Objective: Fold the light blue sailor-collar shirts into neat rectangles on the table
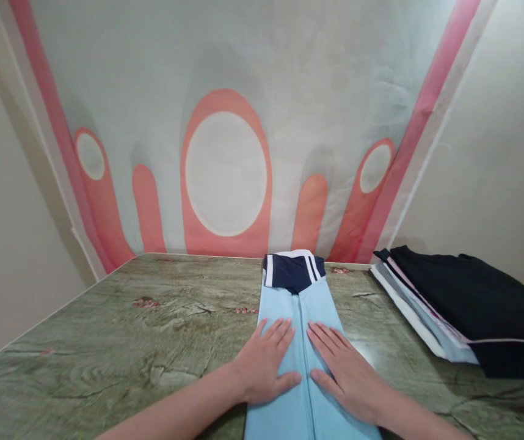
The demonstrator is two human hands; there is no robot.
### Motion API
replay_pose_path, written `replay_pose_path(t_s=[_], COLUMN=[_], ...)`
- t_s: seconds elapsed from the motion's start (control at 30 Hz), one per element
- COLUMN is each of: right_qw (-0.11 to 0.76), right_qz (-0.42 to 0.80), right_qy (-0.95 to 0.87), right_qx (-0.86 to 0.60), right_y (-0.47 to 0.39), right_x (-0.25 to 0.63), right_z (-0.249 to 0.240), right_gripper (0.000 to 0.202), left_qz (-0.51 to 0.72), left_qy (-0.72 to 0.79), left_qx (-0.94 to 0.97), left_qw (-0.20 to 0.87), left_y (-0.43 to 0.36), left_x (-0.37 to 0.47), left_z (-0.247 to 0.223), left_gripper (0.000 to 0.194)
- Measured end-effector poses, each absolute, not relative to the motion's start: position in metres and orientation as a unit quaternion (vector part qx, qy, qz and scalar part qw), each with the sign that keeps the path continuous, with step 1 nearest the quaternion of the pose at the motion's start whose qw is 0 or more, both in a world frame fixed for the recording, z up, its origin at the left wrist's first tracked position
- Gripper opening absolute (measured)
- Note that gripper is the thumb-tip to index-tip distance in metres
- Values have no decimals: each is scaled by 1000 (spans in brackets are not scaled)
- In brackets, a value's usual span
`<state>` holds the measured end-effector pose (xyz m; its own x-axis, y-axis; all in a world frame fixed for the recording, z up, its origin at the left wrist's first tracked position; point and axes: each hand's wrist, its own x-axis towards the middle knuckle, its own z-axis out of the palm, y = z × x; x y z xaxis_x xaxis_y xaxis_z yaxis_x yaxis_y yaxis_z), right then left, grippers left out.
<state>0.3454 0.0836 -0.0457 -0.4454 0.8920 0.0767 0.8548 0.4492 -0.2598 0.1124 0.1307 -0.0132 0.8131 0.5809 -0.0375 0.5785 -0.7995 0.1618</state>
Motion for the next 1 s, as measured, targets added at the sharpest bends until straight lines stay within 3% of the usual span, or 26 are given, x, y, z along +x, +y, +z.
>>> replay_pose_path(t_s=[0.37, 0.47, 0.67, 1.0], right_qw=[79, 109, 124, 113], right_qz=[116, 92, 12, 38], right_qy=[-848, -828, -773, -735], right_qx=[-510, -542, -622, -667], right_y=[58, 92, 206, 256], right_x=[339, 344, 354, 374], right_z=[-45, -40, -42, -71], right_gripper=[70, 67, 65, 62], left_qz=[-17, -7, 68, 84], left_qy=[279, 289, 367, 425], left_qx=[952, 949, 928, 901], left_qw=[127, 129, 19, -3], left_y=[96, 123, 218, 264], left_x=[94, 103, 150, 162], left_z=[3, 6, -13, -47], left_gripper=[79, 73, 58, 66])
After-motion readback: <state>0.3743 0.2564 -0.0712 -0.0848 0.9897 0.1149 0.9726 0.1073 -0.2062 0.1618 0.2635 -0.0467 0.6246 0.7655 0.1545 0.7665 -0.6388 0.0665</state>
